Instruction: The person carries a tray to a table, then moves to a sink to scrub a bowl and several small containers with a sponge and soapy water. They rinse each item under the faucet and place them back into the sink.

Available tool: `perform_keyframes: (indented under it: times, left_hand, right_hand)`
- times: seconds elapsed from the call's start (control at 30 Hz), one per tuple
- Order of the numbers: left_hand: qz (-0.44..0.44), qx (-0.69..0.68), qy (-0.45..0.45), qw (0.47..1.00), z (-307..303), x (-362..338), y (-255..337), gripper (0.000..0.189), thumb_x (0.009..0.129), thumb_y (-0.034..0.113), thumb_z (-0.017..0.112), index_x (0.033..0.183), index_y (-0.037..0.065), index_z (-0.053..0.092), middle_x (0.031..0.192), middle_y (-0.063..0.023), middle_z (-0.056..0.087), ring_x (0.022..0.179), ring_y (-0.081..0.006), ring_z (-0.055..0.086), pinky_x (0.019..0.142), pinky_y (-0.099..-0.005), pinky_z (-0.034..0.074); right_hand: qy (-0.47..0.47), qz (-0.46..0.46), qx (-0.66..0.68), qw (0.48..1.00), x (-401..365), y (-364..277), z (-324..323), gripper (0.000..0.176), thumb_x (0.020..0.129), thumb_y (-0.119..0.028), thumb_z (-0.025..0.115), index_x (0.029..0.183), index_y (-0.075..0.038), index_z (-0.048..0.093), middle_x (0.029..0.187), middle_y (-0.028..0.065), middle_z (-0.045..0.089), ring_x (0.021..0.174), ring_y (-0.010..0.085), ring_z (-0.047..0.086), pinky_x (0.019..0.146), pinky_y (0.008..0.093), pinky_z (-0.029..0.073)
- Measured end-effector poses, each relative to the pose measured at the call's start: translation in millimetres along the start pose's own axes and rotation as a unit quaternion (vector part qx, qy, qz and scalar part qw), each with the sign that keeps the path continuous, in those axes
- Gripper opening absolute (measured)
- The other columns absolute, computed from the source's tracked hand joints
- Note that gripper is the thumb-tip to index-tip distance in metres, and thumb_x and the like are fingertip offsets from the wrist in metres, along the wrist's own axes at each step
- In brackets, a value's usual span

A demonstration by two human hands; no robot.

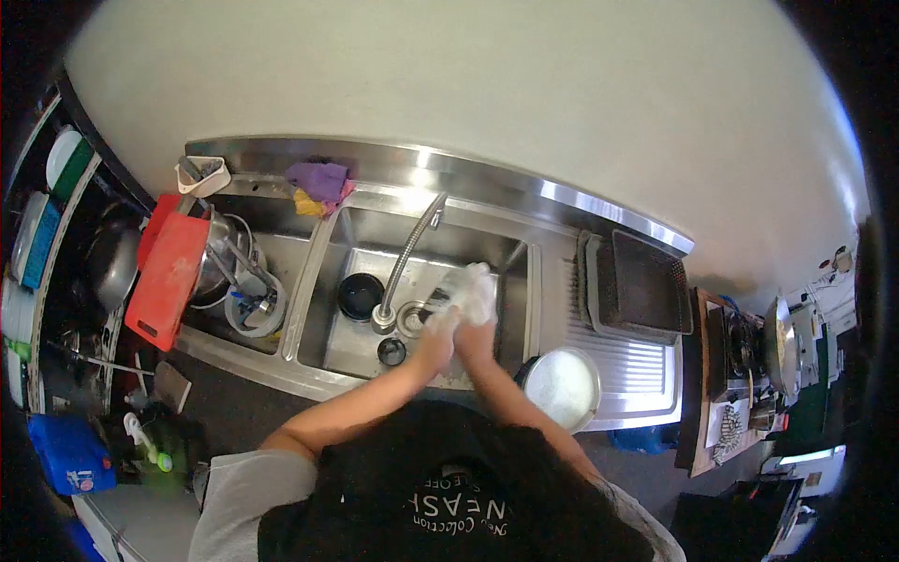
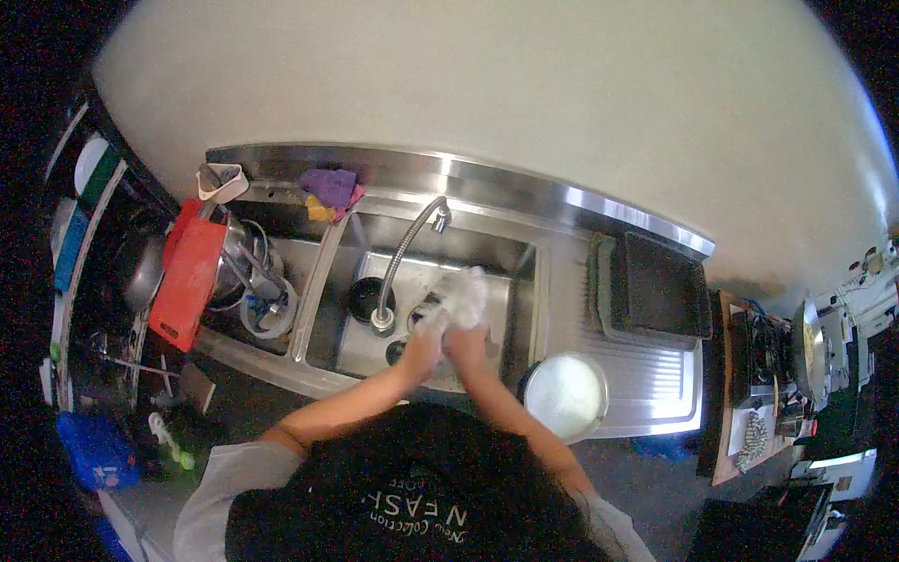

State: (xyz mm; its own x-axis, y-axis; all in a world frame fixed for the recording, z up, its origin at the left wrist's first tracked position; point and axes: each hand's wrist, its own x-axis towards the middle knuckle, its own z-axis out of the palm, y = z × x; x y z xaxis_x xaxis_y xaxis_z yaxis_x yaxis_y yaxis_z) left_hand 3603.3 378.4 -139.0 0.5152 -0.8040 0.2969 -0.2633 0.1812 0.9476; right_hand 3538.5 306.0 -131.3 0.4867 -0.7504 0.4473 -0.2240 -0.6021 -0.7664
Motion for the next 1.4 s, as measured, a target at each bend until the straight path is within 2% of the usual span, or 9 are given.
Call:
perform_keyframes:
  times: [0.37,0.43,0.6,0.73,0.93,1.07,1.17,1.3,1.4]
  left_hand:
    - [-0.172,-0.178,-0.097,0.964,-25.6,9.5,58.9,0.036,0.090,0.016,0.037,0.112,-0.006,0.055,0.107,-0.0154,0.060,0.094,-0.0203,0.056,0.084,-0.0328,0.042]
    - [-0.066,-0.110,-0.087,0.988,-24.0,8.4,59.3,0.036,0.091,0.016,0.036,0.111,-0.007,0.055,0.106,-0.0177,0.060,0.094,-0.0223,0.057,0.084,-0.0336,0.042]
    - [0.266,0.117,-0.122,0.949,4.1,-0.5,-2.0,0.023,0.087,0.012,0.046,0.098,-0.004,0.057,0.077,-0.0225,0.058,0.063,-0.0372,0.055,0.057,-0.0415,0.045]
    - [0.095,0.277,-0.236,0.926,1.8,16.8,-16.0,0.028,0.086,0.020,0.044,0.074,-0.002,0.058,0.075,-0.0272,0.057,0.066,-0.0421,0.056,0.058,-0.0518,0.043]
    - [-0.078,0.222,-0.214,0.948,-19.2,32.3,2.2,0.021,0.076,0.017,0.054,0.079,-0.002,0.060,0.078,-0.0275,0.059,0.075,-0.0415,0.058,0.068,-0.0461,0.047]
    - [-0.090,0.305,-0.315,0.894,-39.2,31.4,26.7,0.021,0.072,0.016,0.059,0.082,-0.002,0.060,0.079,-0.0253,0.060,0.077,-0.0415,0.059,0.068,-0.0452,0.047]
    - [-0.040,0.315,-0.372,0.872,-46.8,28.1,42.8,0.021,0.073,0.016,0.059,0.083,-0.002,0.059,0.080,-0.0241,0.060,0.077,-0.0416,0.058,0.069,-0.0447,0.047]
    - [-0.037,0.222,-0.306,0.925,-42.8,23.9,21.7,0.023,0.076,0.014,0.060,0.093,0.000,0.058,0.087,-0.0233,0.061,0.084,-0.0369,0.059,0.073,-0.0424,0.046]
    - [0.098,0.117,-0.264,0.953,-41.4,20.8,13.7,0.029,0.076,0.011,0.061,0.103,0.001,0.057,0.096,-0.0201,0.061,0.092,-0.0323,0.058,0.080,-0.0396,0.045]
  right_hand:
    - [-0.164,0.125,0.127,0.970,38.2,27.4,-45.7,0.021,0.084,-0.011,0.051,0.099,0.002,0.059,0.101,0.0152,0.061,0.097,0.0266,0.057,0.085,0.0369,0.045]
    - [-0.142,0.410,0.498,0.751,32.6,54.0,-36.3,0.022,0.085,-0.015,0.050,0.098,-0.002,0.063,0.092,0.0138,0.063,0.082,0.0229,0.061,0.072,0.0330,0.049]
    - [-0.079,0.289,0.651,0.697,-1.0,57.4,3.4,0.024,0.089,-0.020,0.041,0.099,-0.005,0.056,0.090,0.0103,0.060,0.079,0.0214,0.059,0.069,0.0349,0.049]
    - [-0.054,0.371,0.678,0.632,-26.0,40.5,3.7,0.028,0.091,-0.016,0.036,0.110,-0.003,0.052,0.102,0.0123,0.058,0.093,0.0261,0.056,0.084,0.0352,0.045]
    - [0.028,0.087,0.071,0.993,-12.1,0.1,0.9,0.035,0.085,-0.013,0.048,0.118,-0.001,0.052,0.121,0.0170,0.051,0.115,0.0281,0.046,0.099,0.0374,0.033]
    - [-0.122,0.000,-0.098,0.988,-1.9,27.5,-17.8,0.035,0.077,-0.008,0.056,0.111,-0.003,0.057,0.116,0.0157,0.056,0.110,0.0306,0.050,0.095,0.0391,0.037]
    - [-0.198,0.251,0.145,0.936,5.6,79.3,-12.2,0.033,0.075,-0.006,0.057,0.107,-0.004,0.059,0.108,0.0138,0.060,0.101,0.0328,0.055,0.088,0.0428,0.042]
    - [-0.072,-0.205,-0.166,0.962,-0.7,-7.6,-23.4,0.027,0.075,-0.007,0.057,0.102,-0.007,0.062,0.103,0.0133,0.062,0.096,0.0307,0.058,0.084,0.0404,0.046]
    - [-0.062,-0.163,-0.058,0.983,-15.9,-16.9,-16.7,0.031,0.073,-0.004,0.055,0.102,-0.006,0.062,0.107,0.0124,0.060,0.096,0.0307,0.058,0.084,0.0389,0.047]
